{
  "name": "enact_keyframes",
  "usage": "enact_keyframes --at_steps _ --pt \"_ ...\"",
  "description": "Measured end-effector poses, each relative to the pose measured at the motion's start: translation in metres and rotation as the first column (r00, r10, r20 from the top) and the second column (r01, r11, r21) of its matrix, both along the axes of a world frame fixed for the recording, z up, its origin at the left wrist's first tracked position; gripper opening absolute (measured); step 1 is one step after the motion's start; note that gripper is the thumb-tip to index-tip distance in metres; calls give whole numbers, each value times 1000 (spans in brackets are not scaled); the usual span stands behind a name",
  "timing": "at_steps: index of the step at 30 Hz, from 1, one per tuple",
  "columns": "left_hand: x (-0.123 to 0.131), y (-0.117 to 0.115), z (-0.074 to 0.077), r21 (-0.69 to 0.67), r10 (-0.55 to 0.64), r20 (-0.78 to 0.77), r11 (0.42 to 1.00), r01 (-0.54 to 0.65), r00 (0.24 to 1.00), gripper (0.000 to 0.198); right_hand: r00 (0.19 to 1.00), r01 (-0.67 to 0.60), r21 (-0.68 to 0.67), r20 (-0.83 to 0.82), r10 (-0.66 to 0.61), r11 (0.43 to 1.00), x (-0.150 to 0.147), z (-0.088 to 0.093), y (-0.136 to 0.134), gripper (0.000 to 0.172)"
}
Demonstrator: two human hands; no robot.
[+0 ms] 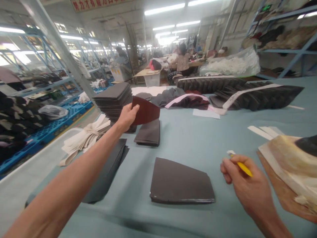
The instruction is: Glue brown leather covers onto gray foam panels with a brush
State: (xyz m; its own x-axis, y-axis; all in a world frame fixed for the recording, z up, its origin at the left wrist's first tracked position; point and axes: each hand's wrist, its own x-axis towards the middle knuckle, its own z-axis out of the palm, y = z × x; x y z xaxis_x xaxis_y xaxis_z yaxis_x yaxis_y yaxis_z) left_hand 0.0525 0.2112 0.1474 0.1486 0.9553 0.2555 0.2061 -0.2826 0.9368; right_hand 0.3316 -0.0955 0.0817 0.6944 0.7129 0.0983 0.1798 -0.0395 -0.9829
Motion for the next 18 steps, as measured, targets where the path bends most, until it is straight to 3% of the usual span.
enact_keyframes --at_steps 3,5,9,11,13,18 --pt "2 17 -9 225 -2 -173 973 42 985 30 994 76 -18 77 -74 997 8 -4 -14 56" --pt "0 14 -28 291 -50 -315 945 147 948 30 992 89 -33 95 -86 995 11 -6 -21 54" --pt "-10 -5 -81 240 -199 -571 887 394 797 28 987 88 -66 140 -78 994 15 -8 -30 49" --pt "-17 -12 -99 219 -221 -644 864 453 733 34 984 96 -78 160 -83 992 16 -8 -32 48" --pt "-21 -15 -106 211 -219 -691 850 482 689 34 982 91 -76 170 -77 993 16 -9 -34 50" --pt "-22 -21 -104 203 -209 -753 828 522 624 40 989 70 -29 136 -65 997 10 -11 -39 53"
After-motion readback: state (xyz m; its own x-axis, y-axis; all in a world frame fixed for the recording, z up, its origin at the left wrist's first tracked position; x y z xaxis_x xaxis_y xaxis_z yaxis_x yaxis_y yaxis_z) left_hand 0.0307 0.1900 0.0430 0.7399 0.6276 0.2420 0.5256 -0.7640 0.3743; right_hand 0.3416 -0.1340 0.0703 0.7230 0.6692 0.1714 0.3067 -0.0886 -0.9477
